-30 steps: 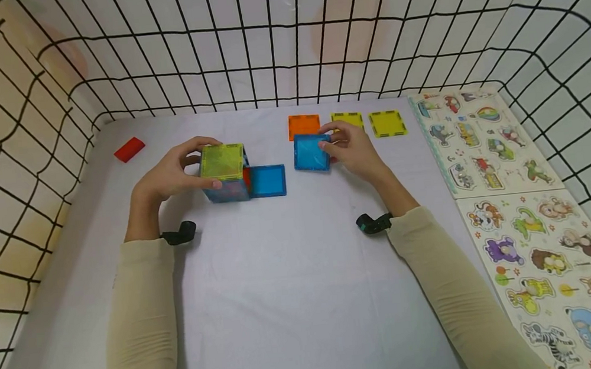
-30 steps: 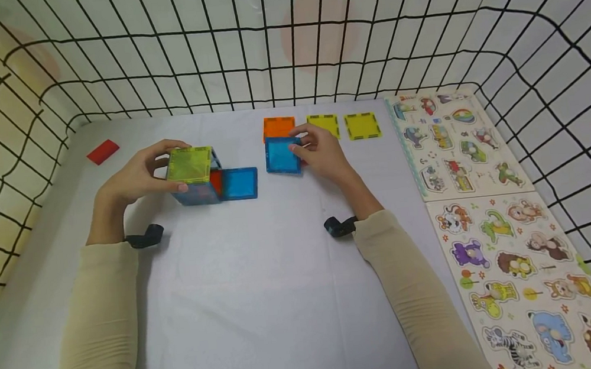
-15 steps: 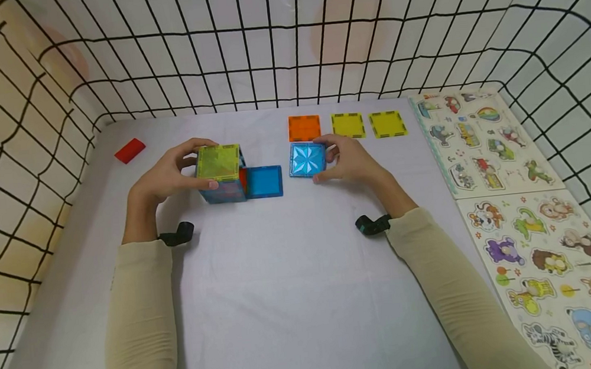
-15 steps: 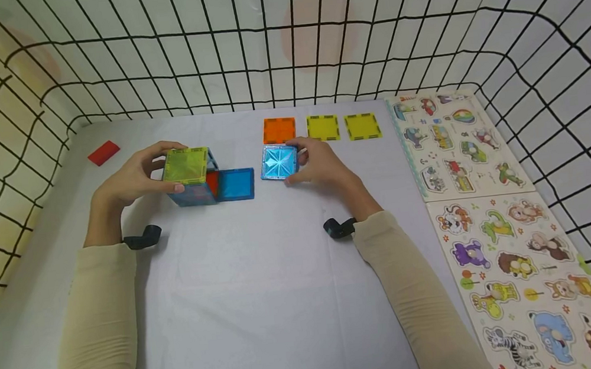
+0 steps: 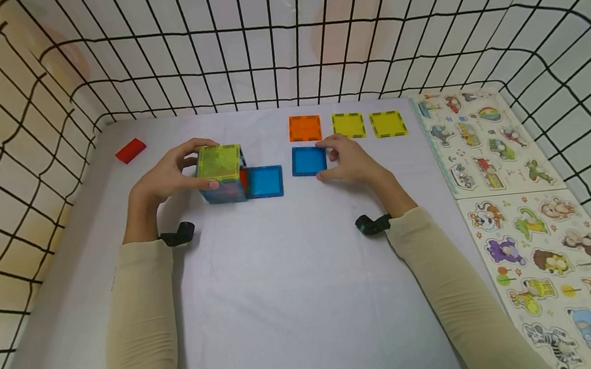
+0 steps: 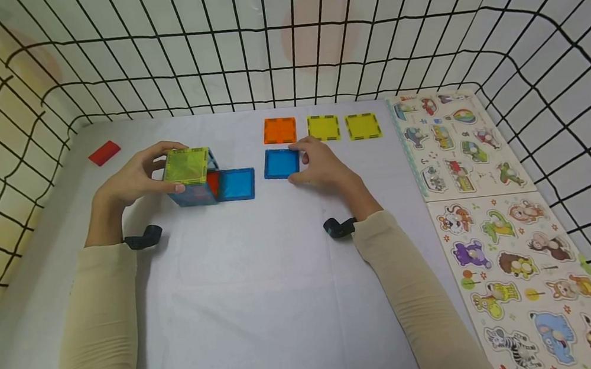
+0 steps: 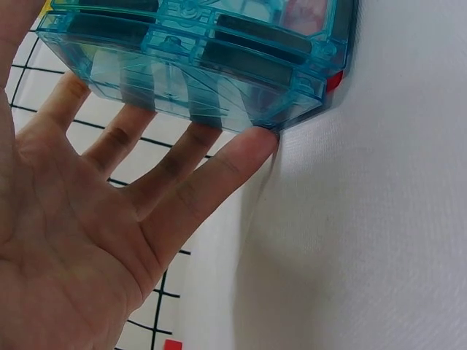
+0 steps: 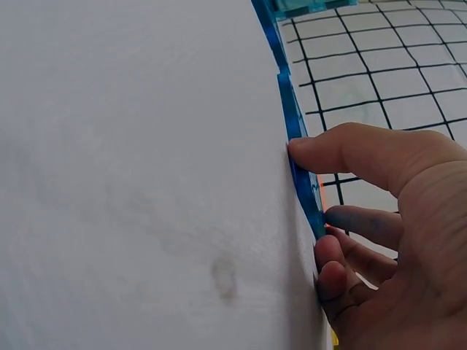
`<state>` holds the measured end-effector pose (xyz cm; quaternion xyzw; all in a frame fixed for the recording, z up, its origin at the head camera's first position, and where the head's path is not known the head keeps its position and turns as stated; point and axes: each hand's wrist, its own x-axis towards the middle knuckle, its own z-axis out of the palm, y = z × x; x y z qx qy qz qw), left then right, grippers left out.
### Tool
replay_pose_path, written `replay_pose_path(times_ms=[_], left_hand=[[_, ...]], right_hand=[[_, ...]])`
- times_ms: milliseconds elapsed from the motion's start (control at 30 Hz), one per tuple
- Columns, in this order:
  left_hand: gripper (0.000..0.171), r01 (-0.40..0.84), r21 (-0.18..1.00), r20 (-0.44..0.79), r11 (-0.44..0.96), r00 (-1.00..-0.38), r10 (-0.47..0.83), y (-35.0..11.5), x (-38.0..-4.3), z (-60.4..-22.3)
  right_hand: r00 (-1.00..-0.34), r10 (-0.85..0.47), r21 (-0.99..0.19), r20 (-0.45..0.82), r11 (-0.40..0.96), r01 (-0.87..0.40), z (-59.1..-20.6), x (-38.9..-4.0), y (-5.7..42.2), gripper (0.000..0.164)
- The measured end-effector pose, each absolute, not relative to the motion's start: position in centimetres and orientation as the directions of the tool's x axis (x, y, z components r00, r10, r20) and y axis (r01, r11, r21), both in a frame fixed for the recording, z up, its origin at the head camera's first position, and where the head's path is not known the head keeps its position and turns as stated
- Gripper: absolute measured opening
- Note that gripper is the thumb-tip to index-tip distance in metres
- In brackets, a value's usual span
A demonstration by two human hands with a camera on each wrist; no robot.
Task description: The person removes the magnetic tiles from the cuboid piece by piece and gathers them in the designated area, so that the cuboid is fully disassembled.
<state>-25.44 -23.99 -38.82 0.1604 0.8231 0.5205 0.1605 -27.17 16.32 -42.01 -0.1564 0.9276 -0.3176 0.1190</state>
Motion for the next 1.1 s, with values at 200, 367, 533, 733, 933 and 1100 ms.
replay_pose_path(times_ms=[200, 367, 533, 733, 933, 1100], left_hand=[[0.072, 0.105, 0.912, -0.092, 0.396, -0.89, 0.447, -23.8, -25.4, -38.9], [0.072, 0.108, 0.909, -0.095, 0.403, -0.887, 0.452, -23.7, -25.4, -39.0], [0.072, 0.121, 0.899, -0.096, 0.42, -0.882, 0.461, -23.7, -25.4, -39.0], [0.076, 0.124, 0.885, -0.116, 0.449, -0.876, 0.468, -23.8, -25.5, -38.7], [0.078, 0.182, 0.86, -0.093, 0.477, -0.862, 0.497, -23.7, -25.7, -38.6], [0.074, 0.188, 0.851, -0.09, 0.49, -0.868, 0.489, -23.4, -25.7, -38.6]], right_hand=[[-0.92, -0.374, -0.616, -0.117, 0.754, -0.228, -41.8, -27.1, 16.5, 0.076], [-0.923, -0.371, -0.643, -0.101, 0.732, -0.224, -41.4, -26.7, 16.6, 0.077], [-0.932, -0.354, -0.692, -0.075, 0.692, -0.207, -41.2, -26.6, 16.7, 0.074], [-0.933, -0.361, -0.723, -0.005, 0.646, -0.246, -40.8, -26.3, 15.9, 0.07], [-0.913, -0.406, -0.718, 0.049, 0.621, -0.315, -40.5, -26.1, 14.5, 0.07], [-0.891, -0.452, -0.701, 0.041, 0.623, -0.348, -40.4, -25.6, 13.3, 0.073]])
